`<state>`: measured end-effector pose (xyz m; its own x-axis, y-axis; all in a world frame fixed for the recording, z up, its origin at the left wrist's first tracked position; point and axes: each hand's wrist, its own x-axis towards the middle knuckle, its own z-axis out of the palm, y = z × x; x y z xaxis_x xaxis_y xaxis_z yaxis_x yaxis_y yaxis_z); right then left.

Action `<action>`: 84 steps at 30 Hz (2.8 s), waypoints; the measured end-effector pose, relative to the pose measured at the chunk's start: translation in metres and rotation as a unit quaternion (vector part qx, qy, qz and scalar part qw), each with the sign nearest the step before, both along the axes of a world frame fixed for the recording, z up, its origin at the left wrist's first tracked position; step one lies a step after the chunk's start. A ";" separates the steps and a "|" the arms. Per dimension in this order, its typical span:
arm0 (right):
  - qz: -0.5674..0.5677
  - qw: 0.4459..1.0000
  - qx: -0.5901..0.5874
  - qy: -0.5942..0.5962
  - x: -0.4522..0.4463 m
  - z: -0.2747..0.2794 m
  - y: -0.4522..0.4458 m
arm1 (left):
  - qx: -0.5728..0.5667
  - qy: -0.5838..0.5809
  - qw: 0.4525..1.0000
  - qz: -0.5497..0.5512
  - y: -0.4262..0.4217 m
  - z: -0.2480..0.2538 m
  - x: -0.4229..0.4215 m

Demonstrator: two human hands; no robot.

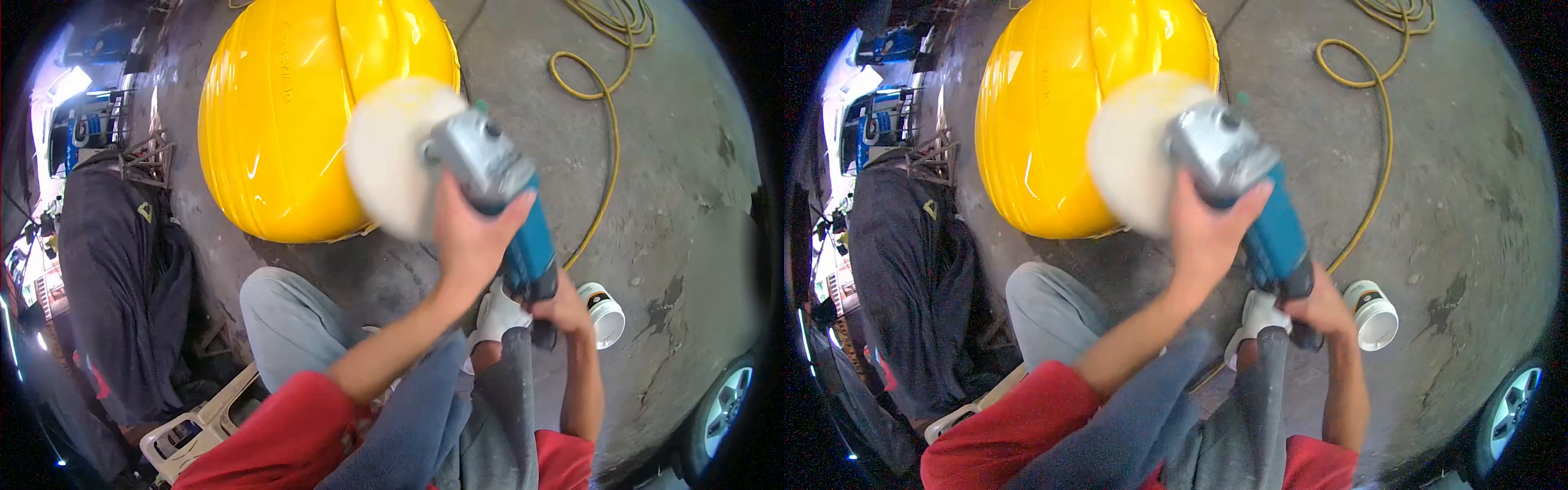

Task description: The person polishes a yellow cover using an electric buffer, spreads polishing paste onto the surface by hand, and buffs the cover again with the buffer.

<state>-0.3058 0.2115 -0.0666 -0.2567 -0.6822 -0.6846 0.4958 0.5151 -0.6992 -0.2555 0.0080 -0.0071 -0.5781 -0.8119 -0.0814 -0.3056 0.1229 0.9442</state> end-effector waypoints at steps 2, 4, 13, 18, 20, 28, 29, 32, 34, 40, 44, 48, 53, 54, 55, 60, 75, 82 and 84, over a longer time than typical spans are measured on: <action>-0.054 0.996 -0.050 0.049 -0.026 0.018 -0.024 | -0.007 0.021 1.000 -0.006 -0.023 0.001 -0.034; -0.033 0.995 -0.028 0.086 -0.048 0.031 -0.042 | 0.022 0.004 1.000 -0.008 -0.042 0.011 -0.057; -0.033 0.995 0.010 0.092 0.068 0.047 -0.017 | 0.028 0.041 0.999 0.005 -0.011 0.022 0.063; 0.095 0.990 0.067 0.079 0.108 0.071 -0.030 | 0.088 0.074 0.992 0.047 -0.006 0.024 0.135; 0.083 0.990 0.067 0.097 0.134 0.065 -0.027 | 0.099 0.074 0.992 0.037 -0.013 0.038 0.157; -0.042 0.995 -0.077 -0.039 0.245 0.027 -0.123 | 0.065 0.041 0.997 0.013 -0.085 0.065 0.217; -0.058 0.994 -0.092 -0.032 0.266 0.019 -0.137 | 0.050 0.021 0.999 0.002 -0.091 0.071 0.224; -0.111 0.979 -0.163 0.049 0.331 -0.010 -0.171 | 0.004 -0.062 0.997 -0.046 -0.106 0.081 0.247; -0.192 0.949 -0.241 -0.071 0.352 -0.007 -0.184 | -0.071 -0.136 0.986 -0.061 -0.100 0.086 0.250; -0.246 0.885 -0.286 -0.272 0.368 -0.027 -0.185 | -0.308 -0.253 0.893 -0.209 -0.067 0.072 0.199; -0.260 0.856 -0.305 -0.327 0.318 -0.041 -0.166 | -0.366 -0.277 0.851 -0.254 -0.044 0.043 0.138; -0.263 0.847 -0.326 -0.327 0.314 -0.056 -0.164 | -0.364 -0.326 0.832 -0.262 -0.036 0.031 0.130; -0.181 0.855 -0.311 -0.373 0.383 -0.039 -0.164 | -0.349 -0.390 0.817 -0.241 -0.030 0.054 0.185; -0.181 0.854 -0.312 -0.374 0.391 -0.038 -0.162 | -0.350 -0.392 0.816 -0.241 -0.031 0.057 0.198; -0.165 0.859 -0.306 -0.376 0.396 -0.037 -0.160 | -0.344 -0.386 0.823 -0.235 -0.033 0.057 0.211; -0.156 0.862 -0.289 -0.386 0.381 -0.045 -0.155 | -0.341 -0.375 0.832 -0.226 -0.032 0.047 0.209; -0.205 0.904 -0.218 -0.305 0.325 -0.028 -0.146 | -0.285 -0.307 0.883 -0.213 -0.051 0.045 0.174; -0.147 0.941 -0.283 -0.109 0.331 0.013 -0.181 | -0.157 -0.076 0.973 -0.148 -0.112 0.096 0.240; -0.065 0.947 -0.313 0.027 0.291 0.047 -0.187 | -0.057 -0.056 0.992 -0.100 -0.123 0.150 0.239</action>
